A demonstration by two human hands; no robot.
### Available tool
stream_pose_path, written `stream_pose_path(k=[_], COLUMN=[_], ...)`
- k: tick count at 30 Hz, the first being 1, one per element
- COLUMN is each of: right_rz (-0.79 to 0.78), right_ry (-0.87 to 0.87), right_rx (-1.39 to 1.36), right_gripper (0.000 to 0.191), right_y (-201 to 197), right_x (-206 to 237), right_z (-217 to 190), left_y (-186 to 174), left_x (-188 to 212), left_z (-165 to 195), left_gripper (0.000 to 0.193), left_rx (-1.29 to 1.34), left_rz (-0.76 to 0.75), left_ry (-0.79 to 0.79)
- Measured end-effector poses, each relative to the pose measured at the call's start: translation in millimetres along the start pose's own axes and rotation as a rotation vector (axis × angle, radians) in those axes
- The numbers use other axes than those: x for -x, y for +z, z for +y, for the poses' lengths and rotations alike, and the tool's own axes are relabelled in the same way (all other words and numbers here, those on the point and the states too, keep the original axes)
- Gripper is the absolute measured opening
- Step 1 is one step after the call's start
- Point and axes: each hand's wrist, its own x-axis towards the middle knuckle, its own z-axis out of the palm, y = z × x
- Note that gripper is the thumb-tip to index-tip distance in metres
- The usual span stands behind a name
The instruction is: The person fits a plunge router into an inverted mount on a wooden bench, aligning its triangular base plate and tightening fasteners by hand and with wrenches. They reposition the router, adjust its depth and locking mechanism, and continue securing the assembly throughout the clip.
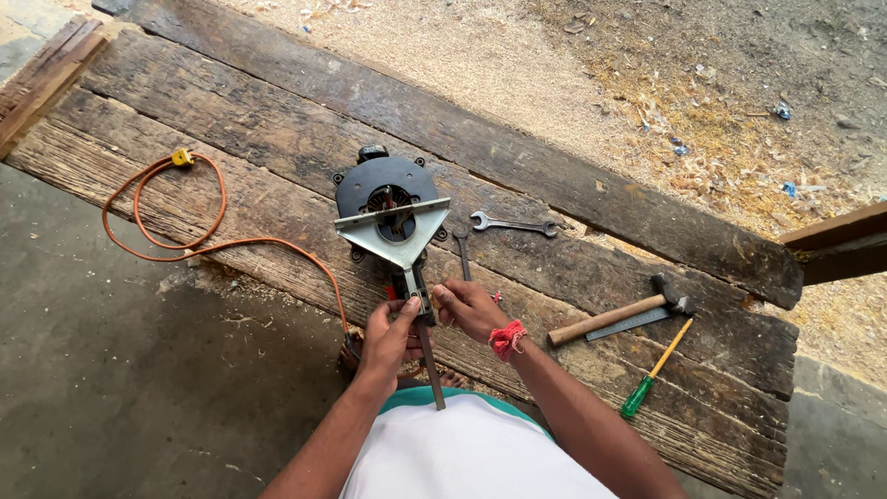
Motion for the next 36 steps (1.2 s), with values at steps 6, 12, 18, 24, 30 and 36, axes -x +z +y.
stream_pose_path(k=[6,12,18,24,30,36], right_rz=[0.162,0.588,0.447,0.422,0.485,0.588], right_ry=[0.086,0.235,0.340,0.254,0.620,0.723], right_rx=[-0.084,0.882,1.038,0.990,0.991,1.040], right_gripper=[0.046,0.058,0.056,0.041,0.033,0.049], right_y=[-1,-7,-13,-38,-102,-157], right_x=[-9,-25,-42,-65,-62,-34], right_z=[33,73,87,91,95,112], left_y=[1,-2,-3,-7,-6,5], left_x=[-2,-5,-9,-10,-17,-11], left_z=[5,12,22,29,31,35], left_gripper=[0.060,0.057,0.058,0.061,0.062,0.062], left_rx=[-0.014,-0.005,0.037,0.013,0.020,0.072], left_rz=[0.008,0.012,-0.016,-0.012,-0.033,-0.039], left_ry=[-0.031,-0.071,-0.084,-0.135,-0.132,-0.181])
